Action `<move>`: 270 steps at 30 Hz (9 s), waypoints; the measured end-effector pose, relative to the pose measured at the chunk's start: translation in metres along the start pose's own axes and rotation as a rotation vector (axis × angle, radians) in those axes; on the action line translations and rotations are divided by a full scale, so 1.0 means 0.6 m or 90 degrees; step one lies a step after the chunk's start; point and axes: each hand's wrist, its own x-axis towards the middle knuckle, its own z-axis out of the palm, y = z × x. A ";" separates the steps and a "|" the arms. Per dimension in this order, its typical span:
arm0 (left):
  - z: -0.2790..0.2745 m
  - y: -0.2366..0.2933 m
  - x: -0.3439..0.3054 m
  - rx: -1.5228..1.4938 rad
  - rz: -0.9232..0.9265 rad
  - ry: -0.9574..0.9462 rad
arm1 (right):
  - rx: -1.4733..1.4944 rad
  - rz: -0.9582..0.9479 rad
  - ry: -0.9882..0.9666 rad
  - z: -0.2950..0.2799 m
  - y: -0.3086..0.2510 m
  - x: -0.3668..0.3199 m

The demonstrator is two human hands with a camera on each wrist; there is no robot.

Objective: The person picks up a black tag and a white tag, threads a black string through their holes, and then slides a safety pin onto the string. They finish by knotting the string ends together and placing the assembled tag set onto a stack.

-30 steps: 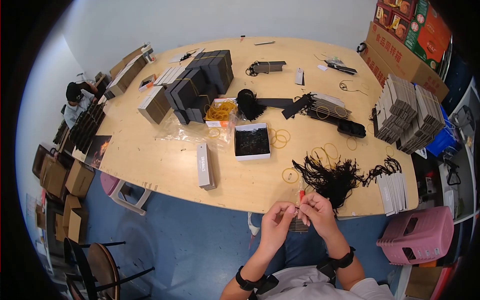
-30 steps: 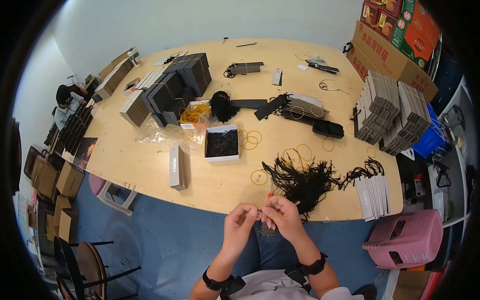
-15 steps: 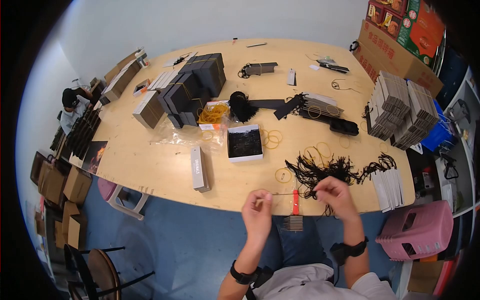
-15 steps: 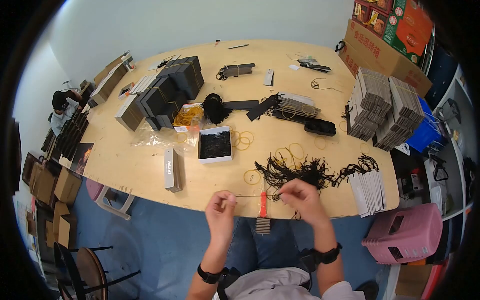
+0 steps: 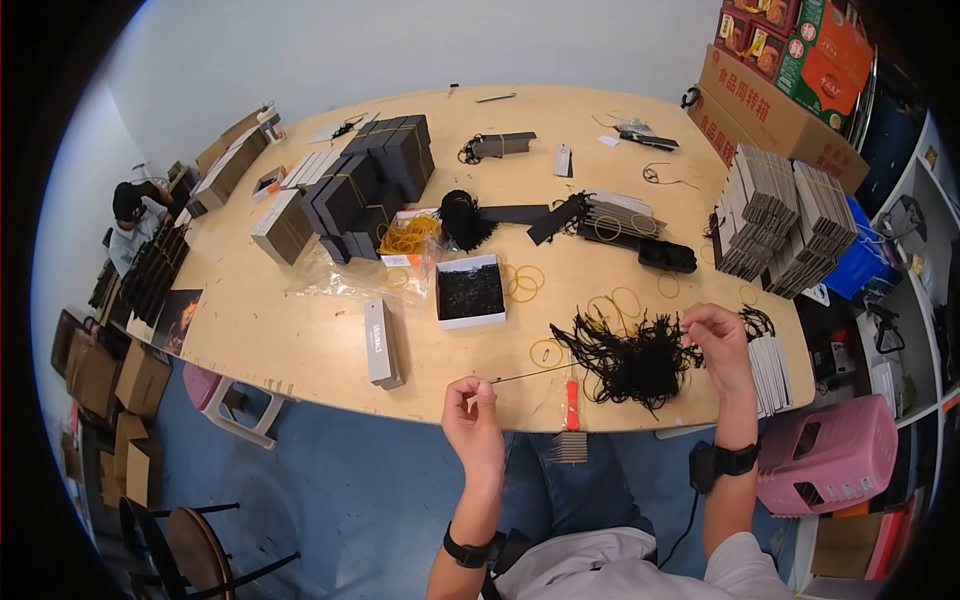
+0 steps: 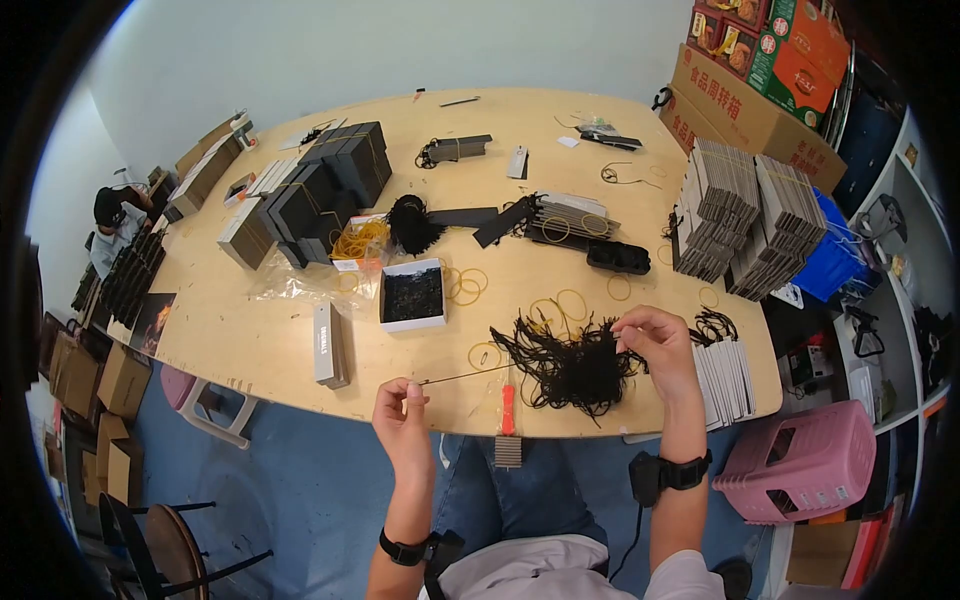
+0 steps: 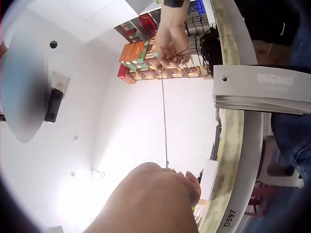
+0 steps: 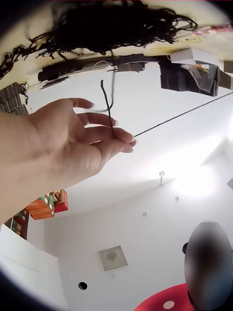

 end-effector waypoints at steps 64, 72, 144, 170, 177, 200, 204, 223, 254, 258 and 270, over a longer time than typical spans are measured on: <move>-0.056 0.086 -0.144 0.260 0.002 -0.393 | -0.027 0.194 -0.417 0.167 -0.019 -0.159; -0.049 0.096 -0.152 0.223 -0.027 -0.413 | -0.018 0.160 -0.404 0.177 -0.004 -0.166; -0.056 0.115 -0.138 0.329 0.044 -0.439 | 0.008 0.142 -0.268 0.176 0.009 -0.198; -0.074 0.031 -0.145 0.025 -0.124 -0.468 | 0.012 0.175 -0.364 0.194 0.016 -0.185; -0.077 0.033 -0.153 -0.079 -0.199 -0.449 | 0.013 0.231 -0.340 0.201 0.008 -0.193; -0.085 0.044 -0.156 -0.104 -0.265 -0.412 | -0.401 -0.186 -0.349 0.218 -0.012 -0.206; -0.089 0.041 -0.153 -0.111 -0.286 -0.408 | -0.382 -0.151 -0.309 0.212 -0.010 -0.201; -0.090 0.050 -0.149 -0.149 -0.366 -0.422 | -0.317 -0.144 -0.346 0.208 -0.002 -0.195; -0.091 0.045 -0.150 -0.152 -0.434 -0.392 | -0.362 -0.293 -0.362 0.197 0.003 -0.182; -0.093 0.047 -0.151 -0.161 -0.443 -0.394 | -0.398 -0.303 -0.375 0.197 0.005 -0.185; -0.078 0.050 -0.169 -0.064 -0.252 -0.340 | -0.290 -0.211 -0.267 0.211 0.023 -0.221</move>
